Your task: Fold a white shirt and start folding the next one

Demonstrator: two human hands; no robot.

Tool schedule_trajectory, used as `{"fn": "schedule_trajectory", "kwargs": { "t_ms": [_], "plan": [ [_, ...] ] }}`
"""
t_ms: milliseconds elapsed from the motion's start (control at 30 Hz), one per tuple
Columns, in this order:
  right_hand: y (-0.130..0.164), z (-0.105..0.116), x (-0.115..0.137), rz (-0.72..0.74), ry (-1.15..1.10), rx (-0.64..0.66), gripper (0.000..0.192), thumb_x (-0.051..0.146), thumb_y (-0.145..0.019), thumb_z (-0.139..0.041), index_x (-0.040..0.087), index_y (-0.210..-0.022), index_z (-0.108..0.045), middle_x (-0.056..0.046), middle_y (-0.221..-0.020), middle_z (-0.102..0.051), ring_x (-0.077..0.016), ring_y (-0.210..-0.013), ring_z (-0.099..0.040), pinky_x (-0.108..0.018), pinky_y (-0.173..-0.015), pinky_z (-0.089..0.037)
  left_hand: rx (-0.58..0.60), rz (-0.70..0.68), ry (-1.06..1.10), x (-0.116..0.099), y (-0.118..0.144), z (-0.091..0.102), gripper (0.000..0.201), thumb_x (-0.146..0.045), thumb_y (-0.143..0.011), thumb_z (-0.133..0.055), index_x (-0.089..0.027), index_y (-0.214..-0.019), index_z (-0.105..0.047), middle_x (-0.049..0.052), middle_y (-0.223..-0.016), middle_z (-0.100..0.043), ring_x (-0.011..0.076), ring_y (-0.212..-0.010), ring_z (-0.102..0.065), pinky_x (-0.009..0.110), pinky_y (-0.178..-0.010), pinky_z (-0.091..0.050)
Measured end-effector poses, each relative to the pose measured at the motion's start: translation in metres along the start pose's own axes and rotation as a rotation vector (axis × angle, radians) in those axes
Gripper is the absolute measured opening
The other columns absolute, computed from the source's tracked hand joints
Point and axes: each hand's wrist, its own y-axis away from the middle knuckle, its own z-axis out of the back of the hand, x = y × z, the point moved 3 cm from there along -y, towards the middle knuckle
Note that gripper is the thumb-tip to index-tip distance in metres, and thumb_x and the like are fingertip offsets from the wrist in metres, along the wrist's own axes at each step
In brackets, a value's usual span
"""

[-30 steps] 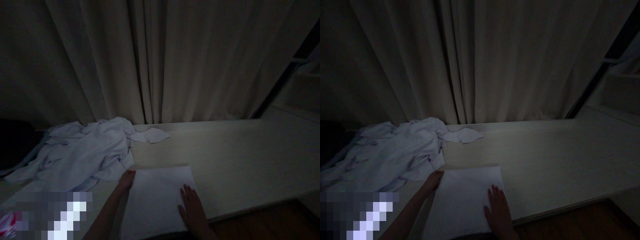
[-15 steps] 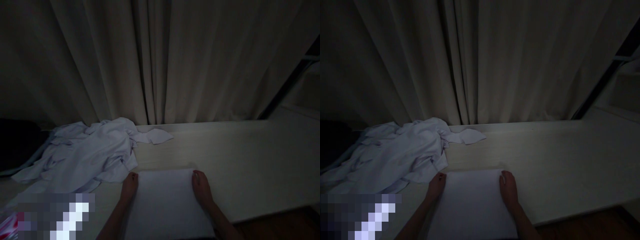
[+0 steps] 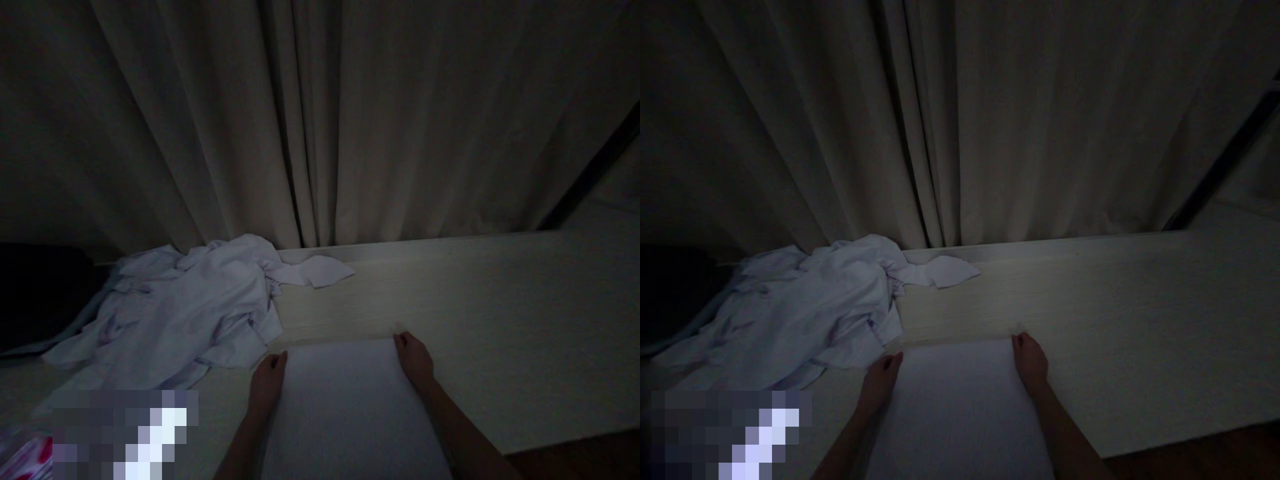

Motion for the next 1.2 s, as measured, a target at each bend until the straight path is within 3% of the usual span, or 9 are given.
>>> {"fn": "schedule_trajectory", "kwargs": {
  "t_ms": [133,267,400,533,667,800,933,1067,1200],
  "plan": [
    [-0.003,-0.003,0.001,0.018,0.067,0.019,0.035,0.043,-0.09,-0.032,0.021,-0.087,-0.06,-0.007,-0.09,-0.068,-0.0188,-0.079,-0.062,-0.028,-0.064,-0.039,0.025,-0.014,0.04,0.008,-0.008,-0.005,0.044,-0.057,-0.077,-0.039,-0.019,-0.066,-0.058,0.004,-0.065,-0.066,0.0213,-0.067,-0.063,0.03,-0.061,-0.046],
    [-0.003,0.0,0.003,0.069,0.134,0.038,0.037,0.043,-0.091,-0.028,0.022,-0.09,-0.059,-0.006,-0.089,-0.068,-0.0183,-0.078,-0.061,-0.028,-0.064,-0.039,0.003,-0.058,-0.013,0.004,-0.011,0.006,0.037,-0.048,-0.078,-0.041,-0.019,-0.068,-0.06,0.005,-0.067,-0.068,0.0212,-0.067,-0.064,0.031,-0.062,-0.048],
    [0.003,0.012,0.006,0.184,0.141,-0.061,0.038,0.04,-0.091,-0.028,0.019,-0.094,-0.059,-0.009,-0.094,-0.066,-0.0196,-0.084,-0.06,-0.031,-0.072,-0.044,-0.153,-0.123,-0.129,-0.018,0.015,0.016,0.041,-0.041,-0.086,-0.03,-0.018,-0.104,-0.059,0.013,-0.099,-0.069,0.0253,-0.092,-0.064,0.042,-0.083,-0.047],
    [0.012,0.013,0.009,0.497,0.11,-0.252,0.042,0.038,-0.089,-0.032,0.013,-0.111,-0.057,-0.015,-0.113,-0.06,-0.0241,-0.107,-0.053,-0.039,-0.095,-0.039,-0.123,-0.425,-0.275,-0.041,0.044,-0.014,0.041,-0.037,-0.088,-0.035,-0.02,-0.122,-0.053,0.009,-0.131,-0.056,0.0216,-0.126,-0.044,0.039,-0.108,-0.032],
    [0.02,-0.013,0.006,0.672,0.171,-0.126,0.056,0.047,-0.088,-0.032,0.01,-0.125,-0.05,-0.018,-0.134,-0.047,-0.0277,-0.125,-0.041,-0.045,-0.104,-0.033,-0.145,-0.538,-0.509,-0.032,0.049,-0.045,0.055,-0.045,-0.089,-0.034,-0.014,-0.133,-0.042,0.019,-0.14,-0.044,0.0326,-0.132,-0.035,0.053,-0.107,-0.032],
    [0.025,-0.035,-0.005,0.661,0.23,-0.067,0.062,0.05,-0.089,-0.027,0.009,-0.133,-0.043,-0.018,-0.139,-0.042,-0.0279,-0.131,-0.034,-0.048,-0.108,-0.026,-0.173,-0.568,-0.554,-0.014,0.046,-0.054,0.056,-0.047,-0.088,-0.035,-0.019,-0.137,-0.036,0.017,-0.143,-0.04,0.0319,-0.134,-0.032,0.053,-0.107,-0.031],
    [0.023,-0.042,-0.009,0.618,0.28,-0.032,0.062,0.051,-0.09,-0.025,0.012,-0.137,-0.037,-0.015,-0.144,-0.037,-0.0266,-0.135,-0.028,-0.049,-0.11,-0.02,-0.188,-0.575,-0.552,-0.012,0.041,-0.054,0.056,-0.046,-0.088,-0.036,-0.02,-0.138,-0.033,0.015,-0.144,-0.038,0.0304,-0.136,-0.03,0.052,-0.109,-0.029],
    [0.026,-0.034,0.002,0.573,0.306,-0.033,0.064,0.05,-0.09,-0.028,0.01,-0.138,-0.035,-0.017,-0.146,-0.031,-0.0296,-0.137,-0.022,-0.051,-0.111,-0.016,-0.174,-0.549,-0.568,-0.022,0.039,-0.049,0.055,-0.045,-0.088,-0.035,-0.018,-0.135,-0.039,0.017,-0.142,-0.041,0.0324,-0.134,-0.033,0.053,-0.108,-0.029],
    [0.049,-0.021,0.015,0.616,0.28,-0.079,0.064,0.05,-0.09,-0.032,0.009,-0.139,-0.033,-0.017,-0.15,-0.022,-0.0304,-0.139,-0.014,-0.052,-0.111,-0.015,-0.286,-0.523,-0.572,-0.018,0.06,-0.038,0.058,-0.042,-0.088,-0.037,-0.01,-0.136,-0.036,0.021,-0.144,-0.036,0.0355,-0.137,-0.023,0.055,-0.108,-0.028]
  ]
}}
